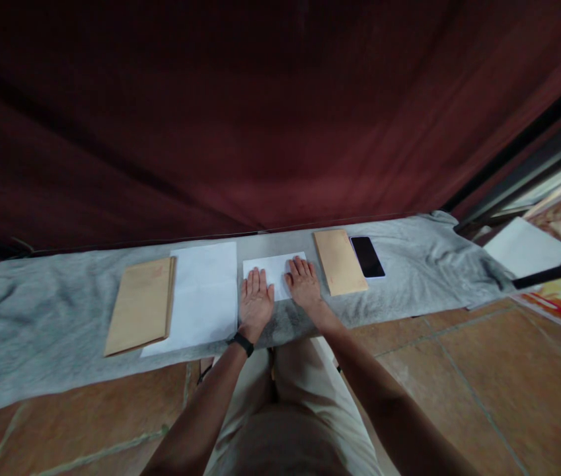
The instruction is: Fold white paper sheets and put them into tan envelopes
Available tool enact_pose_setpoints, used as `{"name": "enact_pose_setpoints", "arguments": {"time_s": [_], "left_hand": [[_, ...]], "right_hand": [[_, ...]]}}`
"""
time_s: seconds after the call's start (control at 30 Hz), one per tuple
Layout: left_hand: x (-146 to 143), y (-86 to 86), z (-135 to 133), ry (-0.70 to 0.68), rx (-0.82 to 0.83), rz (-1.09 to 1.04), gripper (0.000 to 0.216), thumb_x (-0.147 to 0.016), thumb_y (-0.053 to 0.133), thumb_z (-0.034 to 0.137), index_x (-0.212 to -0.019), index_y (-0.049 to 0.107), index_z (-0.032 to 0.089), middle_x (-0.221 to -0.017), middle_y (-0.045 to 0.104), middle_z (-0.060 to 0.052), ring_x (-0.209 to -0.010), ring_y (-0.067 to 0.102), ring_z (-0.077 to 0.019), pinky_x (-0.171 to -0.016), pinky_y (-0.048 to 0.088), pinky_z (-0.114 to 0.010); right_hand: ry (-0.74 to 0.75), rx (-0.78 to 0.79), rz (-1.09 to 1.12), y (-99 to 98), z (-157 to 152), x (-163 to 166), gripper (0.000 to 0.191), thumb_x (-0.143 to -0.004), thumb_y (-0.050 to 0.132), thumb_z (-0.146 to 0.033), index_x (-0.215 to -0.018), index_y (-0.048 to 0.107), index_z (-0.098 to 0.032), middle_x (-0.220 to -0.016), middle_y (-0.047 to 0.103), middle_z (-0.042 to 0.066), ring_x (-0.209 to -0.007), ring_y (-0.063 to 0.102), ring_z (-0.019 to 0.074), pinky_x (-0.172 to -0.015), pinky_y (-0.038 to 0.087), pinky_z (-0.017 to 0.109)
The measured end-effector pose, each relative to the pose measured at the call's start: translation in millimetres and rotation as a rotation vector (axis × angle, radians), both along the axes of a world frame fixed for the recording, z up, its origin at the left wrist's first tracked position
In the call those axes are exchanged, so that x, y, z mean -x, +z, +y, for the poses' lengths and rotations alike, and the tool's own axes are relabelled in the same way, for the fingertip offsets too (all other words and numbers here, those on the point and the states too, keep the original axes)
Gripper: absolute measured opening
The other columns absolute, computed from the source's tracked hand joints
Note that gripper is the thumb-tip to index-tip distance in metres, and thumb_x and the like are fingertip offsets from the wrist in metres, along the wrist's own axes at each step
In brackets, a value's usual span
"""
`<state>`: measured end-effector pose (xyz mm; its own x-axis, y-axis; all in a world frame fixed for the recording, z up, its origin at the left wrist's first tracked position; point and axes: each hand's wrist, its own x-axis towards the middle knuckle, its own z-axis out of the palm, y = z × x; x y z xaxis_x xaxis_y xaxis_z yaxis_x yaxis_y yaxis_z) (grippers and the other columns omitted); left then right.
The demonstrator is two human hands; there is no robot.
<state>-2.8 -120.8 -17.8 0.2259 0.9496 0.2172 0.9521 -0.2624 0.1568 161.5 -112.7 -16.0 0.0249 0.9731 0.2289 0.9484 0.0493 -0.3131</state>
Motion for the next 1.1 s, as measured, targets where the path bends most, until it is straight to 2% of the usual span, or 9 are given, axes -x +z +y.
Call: {"name": "enact_pose_setpoints", "arguments": {"time_s": [0.2, 0.6, 0.7, 0.87, 1.1], "left_hand": [[-0.6, 0.2, 0.0, 0.007, 0.005, -0.008, 0.060, -0.104, 0.031, 0.034, -0.157, 0.036, 0.006, -0.164, 0.033, -0.019, -0.155, 0.026, -0.0287, -0.126, 0.024, -0.051], [-1.9, 3.2, 0.4, 0.012, 0.008, -0.007, 0.060, -0.104, 0.030, 0.033, -0.156, 0.036, 0.005, -0.163, 0.035, -0.019, -0.155, 0.026, -0.0289, -0.126, 0.023, -0.051], [-13.2, 6.6, 7.4, -0.027, 0.017, -0.016, 0.059, -0.104, 0.029, 0.031, -0.156, 0.037, 0.004, -0.164, 0.034, -0.019, -0.155, 0.025, -0.0282, -0.127, 0.023, -0.049], [-36.2, 10.7, 30.6, -0.172, 0.063, -0.031, 0.057, -0.103, 0.028, 0.029, -0.155, 0.040, 0.010, -0.163, 0.039, -0.013, -0.155, 0.026, -0.0248, -0.127, 0.022, -0.048], [-33.6, 3.9, 48.1, -0.121, 0.053, -0.028, 0.059, -0.104, 0.028, 0.035, -0.156, 0.039, 0.009, -0.162, 0.039, -0.014, -0.155, 0.027, -0.0244, -0.127, 0.021, -0.046]], "right_hand": [[0.133, -0.008, -0.024, 1.6, -0.8, 17.0, 0.048, -0.107, 0.039, -0.035, -0.152, 0.049, -0.020, -0.161, 0.041, 0.009, -0.149, 0.039, 0.0274, -0.124, 0.025, 0.049], [0.057, -0.023, -0.043, -7.4, -20.7, -3.7, 0.052, -0.108, 0.037, -0.040, -0.155, 0.044, -0.019, -0.163, 0.036, 0.012, -0.151, 0.036, 0.0289, -0.123, 0.026, 0.049], [0.061, -0.022, -0.040, -6.0, -21.9, -4.0, 0.053, -0.108, 0.037, -0.040, -0.155, 0.043, -0.018, -0.163, 0.036, 0.013, -0.151, 0.036, 0.0292, -0.123, 0.027, 0.049], [0.063, -0.001, -0.051, -2.1, -21.0, -3.0, 0.051, -0.107, 0.037, -0.034, -0.155, 0.043, -0.018, -0.164, 0.035, 0.012, -0.151, 0.035, 0.0291, -0.124, 0.026, 0.049], [0.045, -0.002, -0.039, -3.1, -20.4, -2.9, 0.050, -0.107, 0.036, -0.034, -0.155, 0.045, -0.021, -0.164, 0.035, 0.010, -0.151, 0.037, 0.0270, -0.124, 0.027, 0.047]]}}
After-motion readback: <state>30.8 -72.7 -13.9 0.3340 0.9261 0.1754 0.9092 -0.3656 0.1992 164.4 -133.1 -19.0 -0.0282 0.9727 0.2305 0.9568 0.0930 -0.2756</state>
